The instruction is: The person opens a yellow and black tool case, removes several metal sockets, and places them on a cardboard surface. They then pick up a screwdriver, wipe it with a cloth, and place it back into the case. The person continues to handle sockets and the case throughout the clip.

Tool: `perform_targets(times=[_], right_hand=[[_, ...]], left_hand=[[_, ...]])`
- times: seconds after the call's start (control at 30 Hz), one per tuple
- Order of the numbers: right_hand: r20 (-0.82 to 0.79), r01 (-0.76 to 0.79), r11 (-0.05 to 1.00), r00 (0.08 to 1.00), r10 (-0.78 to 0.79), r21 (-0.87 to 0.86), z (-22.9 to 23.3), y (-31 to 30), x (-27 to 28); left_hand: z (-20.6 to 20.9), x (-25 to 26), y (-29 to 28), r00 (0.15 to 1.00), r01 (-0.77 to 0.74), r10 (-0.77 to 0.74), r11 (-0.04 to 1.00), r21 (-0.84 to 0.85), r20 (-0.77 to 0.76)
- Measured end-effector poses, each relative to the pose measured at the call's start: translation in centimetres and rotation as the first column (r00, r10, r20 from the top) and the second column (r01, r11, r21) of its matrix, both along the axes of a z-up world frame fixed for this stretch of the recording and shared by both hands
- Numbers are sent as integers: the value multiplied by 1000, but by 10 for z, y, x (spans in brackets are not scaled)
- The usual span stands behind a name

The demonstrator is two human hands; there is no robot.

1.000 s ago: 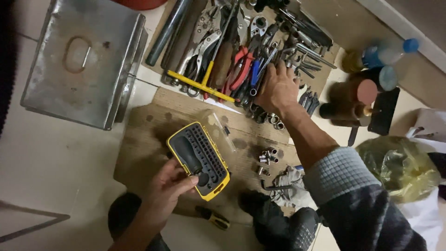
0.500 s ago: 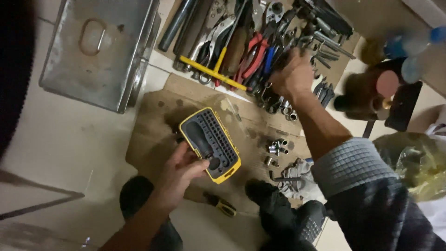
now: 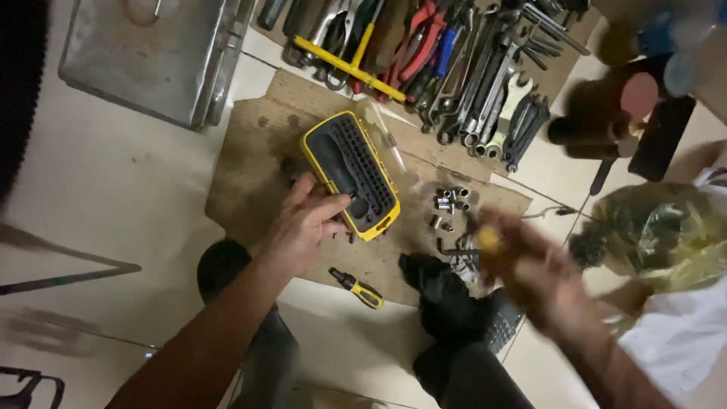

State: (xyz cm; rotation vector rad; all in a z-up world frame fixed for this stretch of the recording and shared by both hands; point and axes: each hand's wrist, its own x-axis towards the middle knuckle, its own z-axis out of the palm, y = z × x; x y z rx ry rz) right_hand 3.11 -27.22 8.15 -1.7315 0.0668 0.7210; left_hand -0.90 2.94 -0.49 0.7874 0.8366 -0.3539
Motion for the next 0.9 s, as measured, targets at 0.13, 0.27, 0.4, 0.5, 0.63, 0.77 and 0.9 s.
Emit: perform_targets(times=[0.13, 0.27, 0.4, 0.5, 0.63, 0.77, 0.9], right_hand=[[-394, 204, 979, 898, -198, -28, -17, 5, -54], [-292, -21, 1000, 956, 17, -10, -29, 15, -61], [-136, -229, 964, 968, 211, -132, -42, 11, -53], [-138, -316, 937, 945, 297, -147, -32, 16, -41], [50, -373, 891, 916, 398, -258, -41, 14, -44], [155, -402, 873, 878, 454, -277, -40, 20, -43], [216, -451, 766, 779, 588, -458, -33, 31, -37]], left_hand=[[-30, -9, -9, 997, -13, 13, 1000, 1, 79], [-46, -20, -14, 998, 17, -17, 1000, 14, 59], [-33, -12, -19, 992, -1, 3, 1000, -11, 126], [-46, -12, -19, 980, 56, -56, 998, 4, 190], [-53, -12, -27, 959, 25, -2, 997, -76, 283], [-44, -11, -39, 956, -10, 29, 998, -65, 292], [-17, -5, -34, 972, 217, -231, 950, 224, 39]])
